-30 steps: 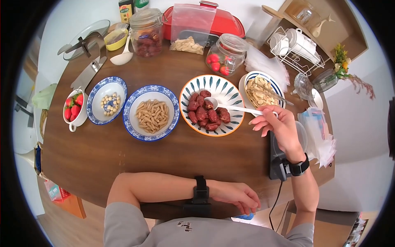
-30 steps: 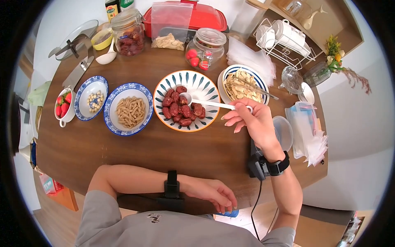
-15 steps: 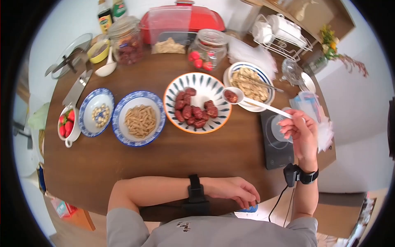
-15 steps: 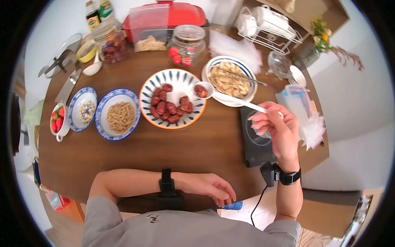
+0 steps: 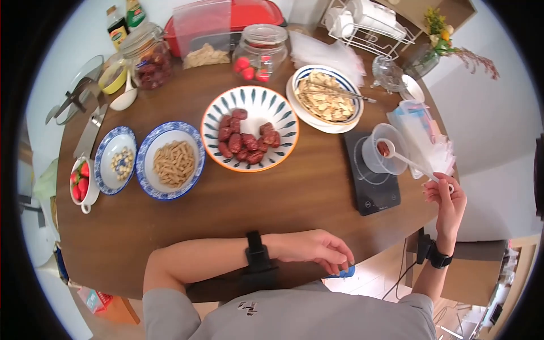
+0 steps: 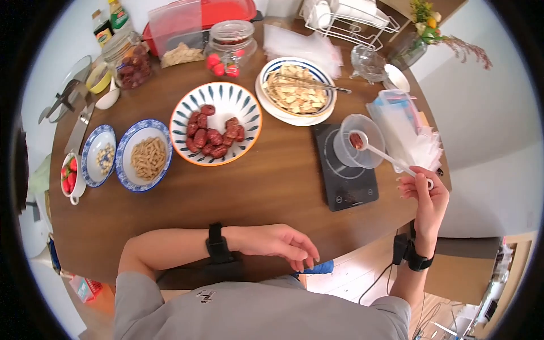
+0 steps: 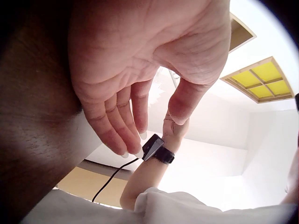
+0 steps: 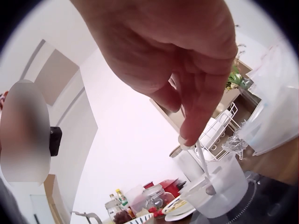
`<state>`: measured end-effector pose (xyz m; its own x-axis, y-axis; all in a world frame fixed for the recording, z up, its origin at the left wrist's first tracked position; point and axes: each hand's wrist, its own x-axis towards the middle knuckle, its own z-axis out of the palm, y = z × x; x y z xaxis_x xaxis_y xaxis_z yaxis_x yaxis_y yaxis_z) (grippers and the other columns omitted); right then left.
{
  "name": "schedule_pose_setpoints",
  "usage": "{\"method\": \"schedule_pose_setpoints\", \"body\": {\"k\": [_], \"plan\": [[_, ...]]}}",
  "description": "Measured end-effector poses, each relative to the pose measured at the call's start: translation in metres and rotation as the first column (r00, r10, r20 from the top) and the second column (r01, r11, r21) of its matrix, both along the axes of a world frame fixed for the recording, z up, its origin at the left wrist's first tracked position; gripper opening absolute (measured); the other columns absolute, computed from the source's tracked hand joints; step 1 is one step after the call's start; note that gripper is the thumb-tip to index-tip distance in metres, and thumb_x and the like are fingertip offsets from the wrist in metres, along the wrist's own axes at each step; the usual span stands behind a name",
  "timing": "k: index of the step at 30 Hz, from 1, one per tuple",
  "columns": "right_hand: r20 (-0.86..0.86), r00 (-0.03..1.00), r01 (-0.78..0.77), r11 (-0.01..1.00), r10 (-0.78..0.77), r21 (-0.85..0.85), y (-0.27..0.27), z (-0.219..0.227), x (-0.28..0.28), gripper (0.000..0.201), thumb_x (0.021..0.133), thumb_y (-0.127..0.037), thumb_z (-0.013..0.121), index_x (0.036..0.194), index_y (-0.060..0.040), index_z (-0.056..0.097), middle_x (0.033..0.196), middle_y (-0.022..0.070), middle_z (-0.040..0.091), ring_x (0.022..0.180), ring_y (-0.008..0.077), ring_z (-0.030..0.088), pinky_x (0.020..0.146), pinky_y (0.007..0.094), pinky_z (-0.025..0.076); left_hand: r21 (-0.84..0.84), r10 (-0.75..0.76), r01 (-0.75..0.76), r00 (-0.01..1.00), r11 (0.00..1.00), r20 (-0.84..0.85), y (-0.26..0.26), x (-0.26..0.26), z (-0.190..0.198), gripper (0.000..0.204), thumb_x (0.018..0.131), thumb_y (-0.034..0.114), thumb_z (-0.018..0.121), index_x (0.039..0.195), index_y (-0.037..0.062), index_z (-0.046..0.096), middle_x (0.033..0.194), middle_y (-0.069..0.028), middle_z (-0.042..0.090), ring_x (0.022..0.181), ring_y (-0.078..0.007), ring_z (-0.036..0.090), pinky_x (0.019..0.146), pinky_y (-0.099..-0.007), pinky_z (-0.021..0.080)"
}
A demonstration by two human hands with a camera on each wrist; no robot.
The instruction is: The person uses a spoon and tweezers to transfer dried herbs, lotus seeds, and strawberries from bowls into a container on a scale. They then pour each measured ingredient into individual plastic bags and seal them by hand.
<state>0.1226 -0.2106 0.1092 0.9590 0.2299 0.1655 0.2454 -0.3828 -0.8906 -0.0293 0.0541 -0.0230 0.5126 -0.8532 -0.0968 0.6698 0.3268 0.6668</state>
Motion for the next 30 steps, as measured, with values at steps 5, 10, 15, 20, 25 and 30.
{"method": "schedule_pose_setpoints", "body": {"k": [5,10,15,20,25,30], "plan": [[0.133,0.990,-0.025,0.985,0.048,-0.173,0.014,0.005,-0.010,0.025,0.099,-0.014,0.053,0.111,0.0061,0.063,0.084,0.0112,0.069,0.071,0.0120,0.064,0.060,0.0216,0.047,0.011,-0.001,0.001,1.000,1.000,0.004,0.001,0.000,0.000,0.038,0.098,0.023,0.055,0.127,-0.0020,0.053,0.117,-0.0094,0.060,0.101,-0.0155,0.058,0.095,-0.0296,0.046],[0.277,0.960,0.000,0.994,0.031,-0.112,0.034,0.029,-0.019,0.024,0.099,-0.014,0.053,0.109,0.0053,0.065,0.081,0.0096,0.068,0.071,0.0102,0.062,0.059,0.0207,0.045,0.002,0.009,-0.009,1.000,1.000,0.011,0.000,-0.001,-0.001,0.038,0.097,0.024,0.056,0.125,-0.0020,0.054,0.117,-0.0088,0.061,0.099,-0.0146,0.059,0.093,-0.0290,0.047],[0.211,0.933,-0.304,0.952,0.290,0.032,0.110,0.023,-0.060,0.021,0.096,-0.011,0.056,0.105,0.0042,0.067,0.078,0.0109,0.071,0.064,0.0140,0.067,0.054,0.0224,0.050,-0.015,0.014,-0.014,1.000,1.000,0.011,0.000,-0.001,-0.004,0.037,0.097,0.025,0.057,0.123,-0.0016,0.055,0.114,-0.0078,0.062,0.098,-0.0138,0.060,0.093,-0.0286,0.047],[0.254,0.758,-0.579,0.799,0.600,-0.160,0.169,0.009,-0.061,0.016,0.091,-0.004,0.061,0.104,0.0038,0.068,0.080,0.0113,0.072,0.069,0.0145,0.070,0.059,0.0244,0.055,-0.025,0.025,-0.025,1.000,0.999,0.005,-0.001,-0.002,-0.005,0.036,0.096,0.025,0.059,0.121,-0.0015,0.057,0.113,-0.0072,0.062,0.096,-0.0132,0.061,0.092,-0.0278,0.048],[-0.031,0.801,-0.598,0.802,0.597,0.007,0.189,0.002,-0.053,0.020,0.095,-0.008,0.058,0.109,0.0035,0.066,0.083,0.0080,0.072,0.073,0.0097,0.068,0.059,0.0215,0.053,-0.048,0.037,-0.037,0.999,0.998,0.003,-0.001,-0.002,-0.005,0.036,0.095,0.024,0.059,0.120,-0.0020,0.057,0.112,-0.0072,0.062,0.095,-0.0131,0.061,0.090,-0.0274,0.049],[-0.077,0.806,-0.590,0.808,0.587,-0.012,0.190,0.000,-0.045,0.022,0.097,-0.009,0.056,0.111,0.0038,0.065,0.084,0.0070,0.072,0.075,0.0088,0.067,0.059,0.0208,0.052,-0.045,0.043,-0.042,0.999,0.998,0.018,-0.002,-0.002,-0.007,0.036,0.095,0.024,0.059,0.120,-0.0020,0.057,0.112,-0.0067,0.062,0.095,-0.0133,0.061,0.089,-0.0277,0.049]]}}
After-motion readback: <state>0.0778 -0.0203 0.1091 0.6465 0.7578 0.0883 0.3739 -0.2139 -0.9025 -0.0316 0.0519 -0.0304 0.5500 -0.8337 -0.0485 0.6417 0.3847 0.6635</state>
